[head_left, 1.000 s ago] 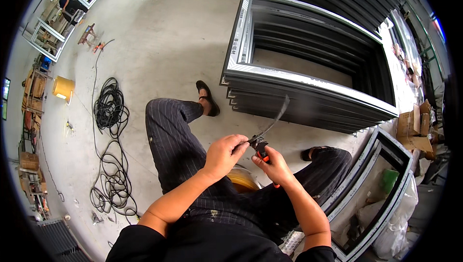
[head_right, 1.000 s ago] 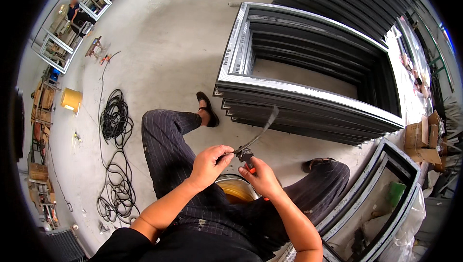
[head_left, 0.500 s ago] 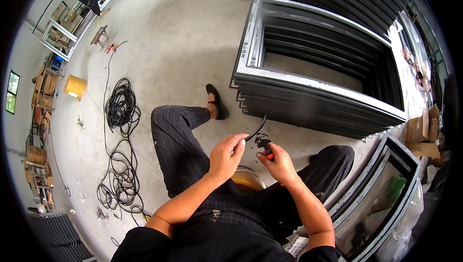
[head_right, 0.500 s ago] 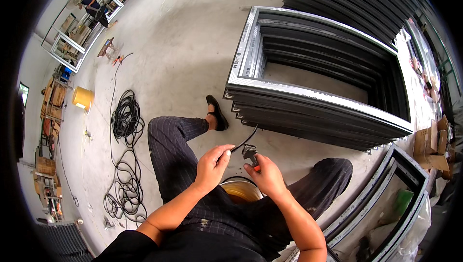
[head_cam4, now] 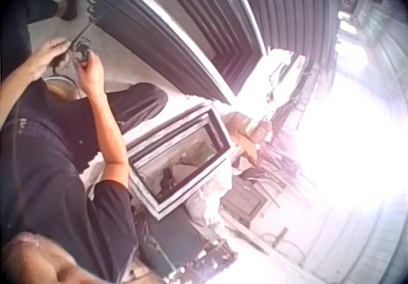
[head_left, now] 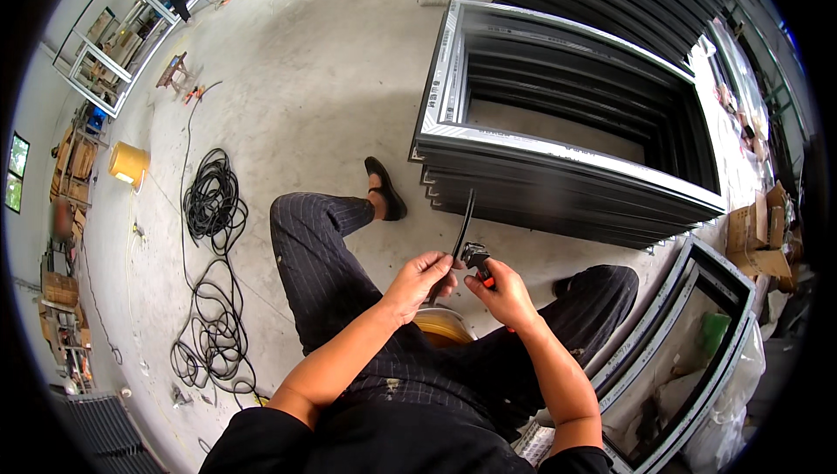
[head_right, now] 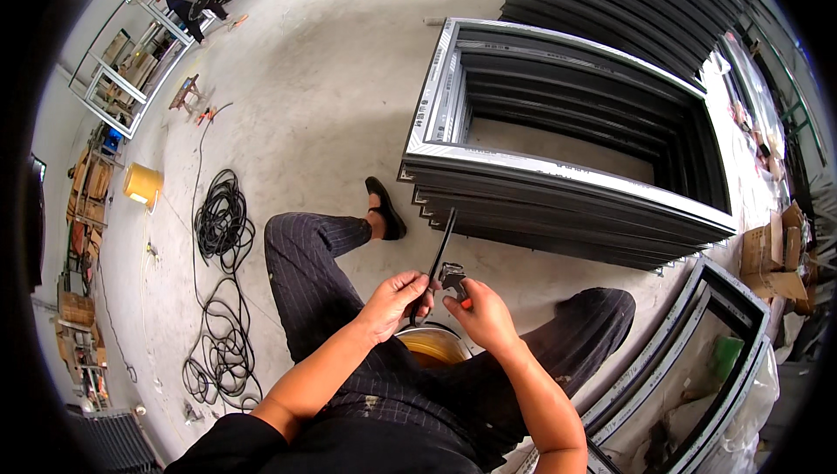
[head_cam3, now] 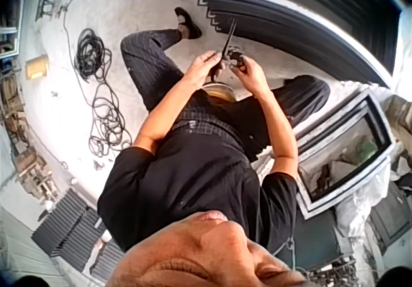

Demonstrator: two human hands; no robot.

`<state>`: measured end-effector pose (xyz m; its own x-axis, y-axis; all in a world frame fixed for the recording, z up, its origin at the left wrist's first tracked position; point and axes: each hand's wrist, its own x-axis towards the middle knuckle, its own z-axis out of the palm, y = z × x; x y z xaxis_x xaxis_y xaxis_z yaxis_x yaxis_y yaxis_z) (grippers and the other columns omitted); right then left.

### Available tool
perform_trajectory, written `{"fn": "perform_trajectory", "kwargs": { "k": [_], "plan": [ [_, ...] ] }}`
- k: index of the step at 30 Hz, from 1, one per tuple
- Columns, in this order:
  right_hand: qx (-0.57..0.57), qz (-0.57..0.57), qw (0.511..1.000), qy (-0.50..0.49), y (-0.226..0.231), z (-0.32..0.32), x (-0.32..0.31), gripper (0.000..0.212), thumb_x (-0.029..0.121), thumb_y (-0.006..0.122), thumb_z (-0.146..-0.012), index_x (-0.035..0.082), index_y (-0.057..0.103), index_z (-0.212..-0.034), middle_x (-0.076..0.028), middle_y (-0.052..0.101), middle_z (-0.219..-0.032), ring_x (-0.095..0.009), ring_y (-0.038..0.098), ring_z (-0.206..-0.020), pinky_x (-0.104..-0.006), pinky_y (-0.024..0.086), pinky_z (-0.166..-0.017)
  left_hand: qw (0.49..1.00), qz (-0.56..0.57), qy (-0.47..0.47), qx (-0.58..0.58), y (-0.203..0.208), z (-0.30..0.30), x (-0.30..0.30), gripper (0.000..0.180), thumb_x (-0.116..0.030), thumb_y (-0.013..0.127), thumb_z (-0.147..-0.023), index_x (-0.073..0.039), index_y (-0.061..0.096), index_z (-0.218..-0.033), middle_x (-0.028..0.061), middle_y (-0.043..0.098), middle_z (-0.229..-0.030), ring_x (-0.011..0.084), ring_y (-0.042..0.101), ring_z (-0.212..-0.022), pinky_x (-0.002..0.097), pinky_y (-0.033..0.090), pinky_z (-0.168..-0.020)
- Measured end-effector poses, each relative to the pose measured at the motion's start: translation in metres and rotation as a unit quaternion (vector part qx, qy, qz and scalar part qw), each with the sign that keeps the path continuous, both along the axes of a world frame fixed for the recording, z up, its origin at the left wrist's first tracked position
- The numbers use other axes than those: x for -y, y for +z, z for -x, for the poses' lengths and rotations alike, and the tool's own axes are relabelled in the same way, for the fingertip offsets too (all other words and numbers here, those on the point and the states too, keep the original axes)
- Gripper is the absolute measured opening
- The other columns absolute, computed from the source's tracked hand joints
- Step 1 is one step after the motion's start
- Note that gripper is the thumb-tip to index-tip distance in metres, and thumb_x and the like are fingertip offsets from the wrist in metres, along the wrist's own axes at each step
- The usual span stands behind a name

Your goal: The person installs a rubber seal into the groove of an aluminum window frame by hand and cuts it to length using pliers.

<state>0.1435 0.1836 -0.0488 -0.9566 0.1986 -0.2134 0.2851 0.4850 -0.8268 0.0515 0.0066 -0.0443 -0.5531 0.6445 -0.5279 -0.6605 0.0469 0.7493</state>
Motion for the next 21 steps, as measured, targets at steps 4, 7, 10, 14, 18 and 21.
{"fn": "perform_trajectory", "kwargs": {
  "k": [4,7,10,14,18,21],
  "plan": [
    [0.011,-0.013,1.000,0.009,-0.001,-0.003,-0.002,0.042,0.029,0.069,-0.084,-0.003,0.059,-0.109,-0.020,0.061,-0.088,-0.036,0.061,-0.082,-0.0411,0.048,-0.071,0.977,0.071,0.024,-0.201,-0.021,-0.004,0.000,0.028,-0.025,0.057,-0.098,-0.001,0.062,-0.111,0.0018,0.063,-0.078,0.0078,0.058,-0.074,0.0218,0.046,-0.067],
    [0.008,-0.008,1.000,0.026,-0.004,-0.005,-0.003,0.045,0.030,0.069,-0.084,-0.003,0.059,-0.112,-0.020,0.062,-0.089,-0.035,0.062,-0.082,-0.0402,0.049,-0.072,0.935,0.134,0.019,-0.329,-0.021,-0.005,-0.001,0.030,-0.022,0.060,-0.096,0.000,0.060,-0.115,0.0023,0.063,-0.079,0.0075,0.058,-0.075,0.0221,0.046,-0.067],
    [-0.011,0.011,1.000,0.019,-0.002,-0.007,0.000,0.036,0.028,0.069,-0.084,-0.003,0.058,-0.099,-0.017,0.059,-0.084,-0.033,0.059,-0.077,-0.0397,0.047,-0.070,0.931,0.152,0.013,-0.333,-0.013,-0.002,-0.001,0.025,-0.017,0.061,-0.094,-0.001,0.061,-0.113,0.0028,0.064,-0.079,0.0068,0.058,-0.074,0.0227,0.046,-0.067],
    [-0.015,0.022,1.000,0.016,-0.004,-0.007,0.002,0.032,0.026,0.069,-0.084,-0.002,0.057,-0.092,-0.016,0.058,-0.082,-0.033,0.057,-0.076,-0.0396,0.046,-0.070,0.950,0.075,0.074,-0.294,-0.024,-0.007,-0.004,0.016,-0.008,0.062,-0.093,0.000,0.060,-0.106,-0.0016,0.061,-0.080,0.0052,0.056,-0.072,0.0209,0.046,-0.066],
    [-0.012,0.002,0.999,0.030,-0.006,-0.007,0.002,0.032,0.026,0.070,-0.083,-0.002,0.057,-0.092,-0.017,0.058,-0.083,-0.034,0.058,-0.078,-0.0402,0.046,-0.071,0.922,0.109,0.031,-0.371,-0.017,-0.009,-0.006,0.013,-0.003,0.063,-0.090,0.000,0.061,-0.102,0.0004,0.063,-0.080,0.0059,0.058,-0.073,0.0222,0.048,-0.067],
    [-0.010,-0.002,0.999,0.032,-0.002,-0.007,0.004,0.032,0.027,0.070,-0.083,-0.002,0.057,-0.092,-0.017,0.059,-0.083,-0.035,0.058,-0.078,-0.0406,0.046,-0.071,0.901,0.136,0.028,-0.411,-0.016,-0.009,-0.005,0.014,-0.002,0.063,-0.088,0.000,0.061,-0.103,0.0029,0.064,-0.082,0.0074,0.059,-0.073,0.0233,0.049,-0.067]
  ]
}}
